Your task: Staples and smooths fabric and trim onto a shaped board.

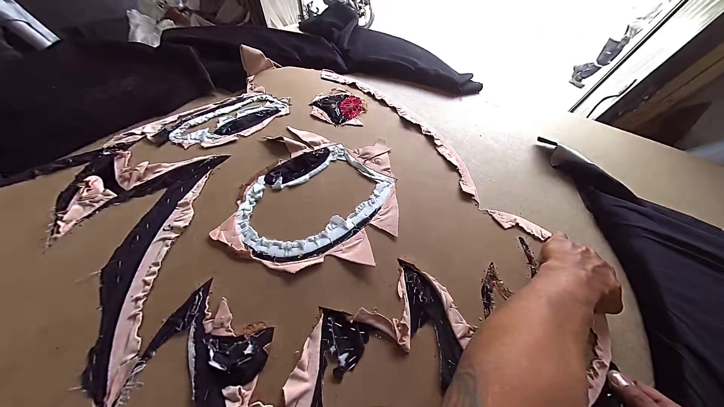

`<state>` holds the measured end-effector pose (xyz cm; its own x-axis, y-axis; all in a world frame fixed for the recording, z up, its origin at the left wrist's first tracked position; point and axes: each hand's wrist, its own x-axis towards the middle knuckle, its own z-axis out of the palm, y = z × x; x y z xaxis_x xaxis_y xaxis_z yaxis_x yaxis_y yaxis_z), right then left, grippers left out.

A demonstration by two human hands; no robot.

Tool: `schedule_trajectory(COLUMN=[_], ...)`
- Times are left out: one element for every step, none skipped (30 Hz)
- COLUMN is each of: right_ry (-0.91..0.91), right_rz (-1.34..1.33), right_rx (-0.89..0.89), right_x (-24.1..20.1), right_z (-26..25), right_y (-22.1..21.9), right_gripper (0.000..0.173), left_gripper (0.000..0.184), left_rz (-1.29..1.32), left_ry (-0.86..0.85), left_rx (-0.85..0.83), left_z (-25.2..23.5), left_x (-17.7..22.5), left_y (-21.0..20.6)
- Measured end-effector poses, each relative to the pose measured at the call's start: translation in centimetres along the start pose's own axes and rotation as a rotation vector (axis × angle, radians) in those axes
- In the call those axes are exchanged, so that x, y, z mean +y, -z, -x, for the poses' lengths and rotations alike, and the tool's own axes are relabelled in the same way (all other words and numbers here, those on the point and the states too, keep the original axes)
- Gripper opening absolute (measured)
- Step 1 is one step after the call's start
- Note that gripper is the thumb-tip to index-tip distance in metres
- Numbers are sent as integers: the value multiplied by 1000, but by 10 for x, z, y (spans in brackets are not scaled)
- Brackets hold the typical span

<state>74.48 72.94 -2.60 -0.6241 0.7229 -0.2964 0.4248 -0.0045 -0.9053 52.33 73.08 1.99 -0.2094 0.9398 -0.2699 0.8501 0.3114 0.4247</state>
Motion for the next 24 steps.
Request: schedule_trajectory(right_ry=[-3, -9, -11, -14, -18, -24, -34, -43, -53, -62, -63, -62, -62, -64, -69, -74, -75, -75, -71, -69, -65, -59, -58, -68], right_rz=[-14, -26, -26, -31, -34, -36, -31, -26, -20, -17, -17, -12, -6, 2, 11, 22, 33, 42, 52, 60, 68, 65, 50, 24], right_rx=[6, 1, -16, -26, -35, -41, -43, -44, -35, -26, -20, -19, -22, -25, -28, -31, -33, -33, -31, -35, -39, -40, -31, -17], right_x=[-1, -3, -8, -11, -13, -14, -15, -16, -17, -18, -17, -17, -17, -17, -16, -16, -17, -18, -18, -17, -17, -17, -15, -15], right_z=[0, 1, 3, 5, 5, 6, 6, 7, 8, 9, 9, 9, 8, 7, 7, 7, 6, 5, 4, 3, 1, 0, 0, 1], right_y=[-2, -3, -5, -6, -7, -8, -8, -8, -8, -8, -9, -9, -8, -7, -5, -4, -3, -3, -3, -5, -7, -10, -12, -11], right_gripper=[23, 21, 20, 20, 21, 21, 22, 22, 22, 22, 22, 22, 23, 22, 22, 22, 21, 21, 21, 20, 20, 20, 21, 21], left_gripper=[43, 44, 44, 45, 45, 44, 44, 44, 43, 43, 42, 43, 43, 42, 42, 42, 42, 42, 43, 43, 43, 44, 45, 47], left_rz=[-5, -10, -13, -15, -18, -24, -34, -42, -51, -62, -73, -85, -96, -101, -103, -105, -111, -115, -119, -125, -130, -136, -143, -158], left_ry=[-2, -5, -9, -13, -17, -22, -23, -25, -27, -27, -28, -29, -30, -30, -28, -28, -28, -28, -26, -23, -21, -21, -29, -41], left_rx=[4, 7, 15, 24, 29, 36, 41, 47, 55, 64, 70, 79, 91, 103, 109, 112, 114, 118, 116, 112, 109, 109, 116, 118], left_z=[0, -1, -2, -3, -3, -3, -3, -4, -4, -4, -3, -3, -4, -5, -5, -5, -6, -7, -7, -7, -6, -5, -5, -6], left_x=[-1, -1, -1, -1, -2, -3, -3, -3, -2, -2, -2, -1, -1, -1, 0, 1, 2, 2, 1, -1, -3, -6, -8, -7], left_y=[0, 0, -1, -1, -1, -2, -3, -4, -5, -6, -7, -9, -10, -11, -12, -13, -13, -13, -12, -12, -10, -9, -10, -12])
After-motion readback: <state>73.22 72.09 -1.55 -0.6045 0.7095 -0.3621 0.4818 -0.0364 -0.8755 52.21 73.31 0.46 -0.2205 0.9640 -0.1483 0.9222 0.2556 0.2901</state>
